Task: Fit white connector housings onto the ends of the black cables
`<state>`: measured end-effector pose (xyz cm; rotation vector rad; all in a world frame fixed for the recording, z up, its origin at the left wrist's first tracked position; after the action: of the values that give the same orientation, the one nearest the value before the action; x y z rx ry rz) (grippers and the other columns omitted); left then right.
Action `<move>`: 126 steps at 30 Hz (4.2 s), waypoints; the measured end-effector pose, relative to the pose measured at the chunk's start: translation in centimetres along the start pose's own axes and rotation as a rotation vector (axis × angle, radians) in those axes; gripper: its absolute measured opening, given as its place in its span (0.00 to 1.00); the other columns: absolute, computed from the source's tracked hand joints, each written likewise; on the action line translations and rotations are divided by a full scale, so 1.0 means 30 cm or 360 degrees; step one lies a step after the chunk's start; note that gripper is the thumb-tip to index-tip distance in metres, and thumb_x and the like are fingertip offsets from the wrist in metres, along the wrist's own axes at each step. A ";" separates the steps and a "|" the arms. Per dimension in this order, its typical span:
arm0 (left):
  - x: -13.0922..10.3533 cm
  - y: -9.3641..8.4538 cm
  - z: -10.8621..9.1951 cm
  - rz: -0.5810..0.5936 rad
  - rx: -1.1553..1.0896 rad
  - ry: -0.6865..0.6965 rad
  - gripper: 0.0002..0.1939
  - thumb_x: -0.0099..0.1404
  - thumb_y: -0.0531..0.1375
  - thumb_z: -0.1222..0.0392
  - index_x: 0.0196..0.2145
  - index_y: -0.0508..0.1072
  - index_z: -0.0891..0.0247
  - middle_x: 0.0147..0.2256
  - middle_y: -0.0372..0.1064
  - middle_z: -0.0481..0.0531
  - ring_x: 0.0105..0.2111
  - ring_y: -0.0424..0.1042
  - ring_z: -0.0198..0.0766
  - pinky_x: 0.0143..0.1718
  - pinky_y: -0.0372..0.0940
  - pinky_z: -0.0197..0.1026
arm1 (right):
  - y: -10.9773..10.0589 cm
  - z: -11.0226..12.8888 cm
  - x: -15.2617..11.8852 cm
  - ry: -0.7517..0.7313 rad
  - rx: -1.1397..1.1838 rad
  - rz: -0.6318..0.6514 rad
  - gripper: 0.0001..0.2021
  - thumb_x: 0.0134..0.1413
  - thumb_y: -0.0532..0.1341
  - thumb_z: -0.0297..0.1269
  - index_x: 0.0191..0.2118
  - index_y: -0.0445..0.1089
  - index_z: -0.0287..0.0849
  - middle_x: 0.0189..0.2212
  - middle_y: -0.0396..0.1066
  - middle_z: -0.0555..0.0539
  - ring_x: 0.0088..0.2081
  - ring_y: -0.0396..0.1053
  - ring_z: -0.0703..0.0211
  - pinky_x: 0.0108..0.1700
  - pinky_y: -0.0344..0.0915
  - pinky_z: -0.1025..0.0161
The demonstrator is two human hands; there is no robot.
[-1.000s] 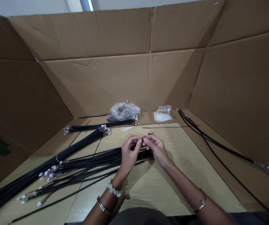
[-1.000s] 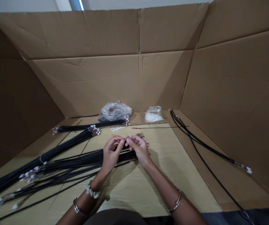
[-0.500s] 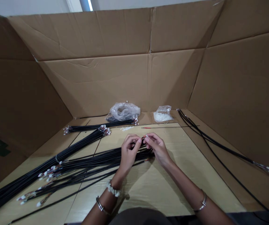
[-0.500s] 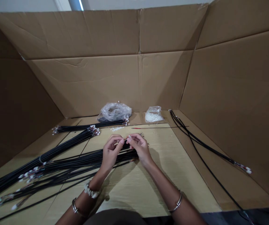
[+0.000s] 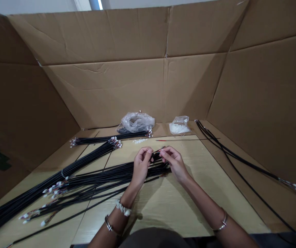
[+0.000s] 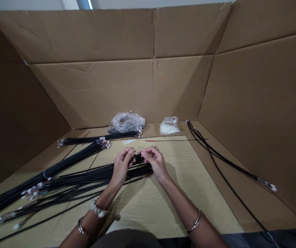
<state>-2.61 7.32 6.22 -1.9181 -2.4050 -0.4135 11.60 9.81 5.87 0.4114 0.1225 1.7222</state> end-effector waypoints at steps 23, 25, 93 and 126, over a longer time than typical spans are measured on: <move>0.160 -0.019 -0.424 0.0019 -0.0246 0.0406 0.19 0.46 0.73 0.48 0.28 0.76 0.64 0.20 0.67 0.45 0.18 0.61 0.26 0.15 0.52 0.29 | 0.274 0.500 0.125 -0.0888 -0.0771 0.0486 0.11 0.64 0.57 0.40 0.31 0.69 0.43 0.24 0.64 0.53 0.26 0.60 0.64 0.28 0.57 0.66; 0.133 -0.030 -0.524 -0.0007 -0.0225 0.0483 0.16 0.49 0.72 0.51 0.30 0.76 0.64 0.23 0.69 0.46 0.19 0.63 0.26 0.15 0.53 0.28 | 0.310 0.617 0.064 -0.1347 -0.0952 0.0433 0.07 0.64 0.58 0.35 0.34 0.71 0.42 0.28 0.68 0.51 0.30 0.64 0.63 0.33 0.60 0.66; -0.271 0.007 -0.884 -0.0189 0.1380 0.1660 0.05 0.62 0.62 0.63 0.35 0.77 0.53 0.48 0.65 0.52 0.33 0.72 0.36 0.33 0.72 0.39 | 0.360 0.814 -0.251 -0.1533 -0.0921 0.0284 0.08 0.56 0.65 0.25 0.39 0.75 0.45 0.33 0.72 0.50 0.33 0.71 0.63 0.34 0.69 0.66; -0.298 0.016 -0.899 -0.0296 0.1235 0.1704 0.12 0.62 0.60 0.69 0.30 0.78 0.52 0.47 0.68 0.48 0.28 0.69 0.31 0.26 0.68 0.35 | 0.319 0.766 -0.221 -0.1153 -0.0528 0.0332 0.08 0.54 0.65 0.27 0.36 0.74 0.49 0.27 0.69 0.53 0.29 0.65 0.64 0.29 0.62 0.66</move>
<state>-3.70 -7.30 30.56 -0.7974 -1.6165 -0.3099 11.37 -1.88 28.83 0.7891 -0.7402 1.6545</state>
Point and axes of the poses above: each hand's wrist, its own x-axis towards the middle knuckle, its own y-axis out of the palm, z = x × y, the point moved 10 cm from there along x, towards the middle knuckle
